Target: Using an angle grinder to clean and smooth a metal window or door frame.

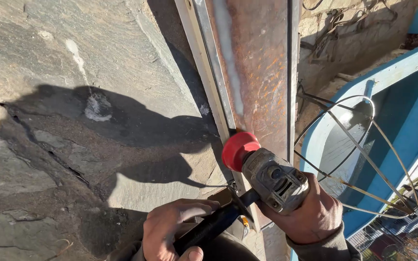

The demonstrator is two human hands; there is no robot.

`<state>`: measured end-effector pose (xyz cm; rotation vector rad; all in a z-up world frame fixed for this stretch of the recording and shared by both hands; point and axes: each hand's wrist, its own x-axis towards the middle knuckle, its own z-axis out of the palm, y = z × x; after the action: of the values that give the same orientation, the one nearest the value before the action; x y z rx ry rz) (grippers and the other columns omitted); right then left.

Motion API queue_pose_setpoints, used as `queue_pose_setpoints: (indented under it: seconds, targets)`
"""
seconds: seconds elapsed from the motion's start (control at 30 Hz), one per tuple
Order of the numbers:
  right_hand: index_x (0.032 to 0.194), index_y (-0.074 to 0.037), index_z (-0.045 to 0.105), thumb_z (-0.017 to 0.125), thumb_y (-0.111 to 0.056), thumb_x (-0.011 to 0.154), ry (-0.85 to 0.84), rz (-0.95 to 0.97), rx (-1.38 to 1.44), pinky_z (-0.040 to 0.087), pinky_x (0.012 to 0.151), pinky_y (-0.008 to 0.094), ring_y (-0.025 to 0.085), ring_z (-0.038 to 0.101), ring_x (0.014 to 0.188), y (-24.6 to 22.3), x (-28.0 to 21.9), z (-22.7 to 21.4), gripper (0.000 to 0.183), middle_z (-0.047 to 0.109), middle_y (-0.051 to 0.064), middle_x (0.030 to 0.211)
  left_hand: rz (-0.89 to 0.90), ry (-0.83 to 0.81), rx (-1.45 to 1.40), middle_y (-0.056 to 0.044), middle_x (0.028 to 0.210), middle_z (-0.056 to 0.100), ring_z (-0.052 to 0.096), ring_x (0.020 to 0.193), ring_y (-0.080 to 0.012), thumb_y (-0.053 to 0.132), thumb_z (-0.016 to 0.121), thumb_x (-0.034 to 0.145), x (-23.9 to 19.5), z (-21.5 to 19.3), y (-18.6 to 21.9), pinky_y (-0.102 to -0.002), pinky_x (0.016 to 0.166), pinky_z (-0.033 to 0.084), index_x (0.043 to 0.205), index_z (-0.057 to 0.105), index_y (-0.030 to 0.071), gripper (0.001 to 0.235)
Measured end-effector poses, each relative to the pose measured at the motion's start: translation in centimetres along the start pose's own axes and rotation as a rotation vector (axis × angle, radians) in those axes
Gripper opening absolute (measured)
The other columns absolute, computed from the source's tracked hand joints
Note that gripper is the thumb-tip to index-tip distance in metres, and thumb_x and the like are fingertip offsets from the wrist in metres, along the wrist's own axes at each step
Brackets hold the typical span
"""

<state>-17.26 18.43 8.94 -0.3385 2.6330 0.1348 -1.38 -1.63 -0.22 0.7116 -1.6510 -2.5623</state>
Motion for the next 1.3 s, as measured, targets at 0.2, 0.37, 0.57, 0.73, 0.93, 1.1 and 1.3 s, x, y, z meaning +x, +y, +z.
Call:
queue_pose_setpoints:
  seconds: [0.2, 0.37, 0.57, 0.73, 0.93, 1.1, 1.3]
  targets:
    - [0.109, 0.0, 0.063, 0.095, -0.054, 0.051, -0.048, 0.075, -0.063, 0.06, 0.057, 0.042, 0.031, 0.075, 0.065, -1.6, 1.6, -1.0, 0.085, 0.076, 0.014, 0.081, -0.113, 0.074, -0.064, -0.026, 0.103, 0.081, 0.083, 0.096, -0.0367, 0.065, 0.06, 0.098, 1.8, -0.3, 2.0, -0.045, 0.078, 0.07, 0.108, 0.069, -0.004, 0.07]
    - [0.103, -0.002, 0.063, 0.096, -0.052, 0.044, -0.113, 0.067, -0.069, 0.06, 0.058, 0.041, 0.03, 0.076, 0.065, -2.4, 2.2, -1.6, 0.084, 0.076, 0.012, 0.08, 0.01, -0.003, -0.04, -0.024, 0.104, 0.082, 0.083, 0.099, -0.0332, 0.065, 0.056, 0.103, 2.5, -1.8, 1.8, -0.043, 0.086, 0.074, 0.107, 0.068, 0.0, 0.067]
    - [0.103, -0.003, 0.061, 0.098, -0.042, 0.043, -0.095, 0.097, -0.009, 0.06, 0.059, 0.037, 0.024, 0.077, 0.066, -3.1, 2.7, -1.7, 0.081, 0.076, 0.009, 0.081, -0.204, -0.037, -0.006, -0.02, 0.095, 0.084, 0.082, 0.09, -0.0291, 0.058, 0.058, 0.1, 3.0, -1.6, 2.5, -0.042, 0.08, 0.07, 0.092, 0.07, 0.007, 0.053]
    - [0.102, -0.004, 0.06, 0.099, -0.04, 0.046, -0.017, 0.083, 0.031, 0.06, 0.061, 0.035, 0.022, 0.077, 0.068, -4.7, 4.9, -2.5, 0.077, 0.076, 0.009, 0.083, 0.031, 0.023, -0.068, -0.022, 0.097, 0.078, 0.084, 0.091, -0.0307, 0.044, 0.062, 0.102, 6.7, -2.7, 4.1, -0.042, 0.078, 0.069, 0.1, 0.065, 0.001, 0.043]
    - [0.1, -0.005, 0.062, 0.101, -0.041, 0.042, -0.091, 0.142, -0.029, 0.06, 0.06, 0.036, 0.021, 0.077, 0.066, -5.0, 5.7, -3.2, 0.079, 0.077, 0.008, 0.078, -0.026, 0.005, -0.017, -0.019, 0.099, 0.083, 0.084, 0.095, -0.0284, 0.027, 0.067, 0.102, 5.2, -2.1, 3.3, -0.041, 0.078, 0.072, 0.096, 0.066, 0.008, 0.02]
    - [0.103, -0.004, 0.062, 0.1, -0.041, 0.04, -0.106, 0.164, -0.026, 0.06, 0.059, 0.035, 0.02, 0.077, 0.066, -5.3, 7.3, -4.1, 0.082, 0.077, 0.007, 0.08, 0.105, 0.049, -0.063, -0.021, 0.104, 0.08, 0.086, 0.1, -0.0299, 0.023, 0.07, 0.1, 8.0, -3.2, 4.9, -0.043, 0.084, 0.073, 0.105, 0.063, 0.005, 0.02]
    - [0.097, -0.007, 0.062, 0.104, -0.052, 0.043, -0.093, 0.088, -0.147, 0.059, 0.059, 0.039, 0.024, 0.077, 0.064, -5.4, 6.0, -3.7, 0.081, 0.076, 0.008, 0.075, -0.03, 0.071, -0.128, -0.016, 0.1, 0.083, 0.087, 0.105, -0.0305, 0.017, 0.073, 0.099, 4.0, -1.8, 2.1, -0.046, 0.09, 0.067, 0.099, 0.063, 0.006, 0.014]
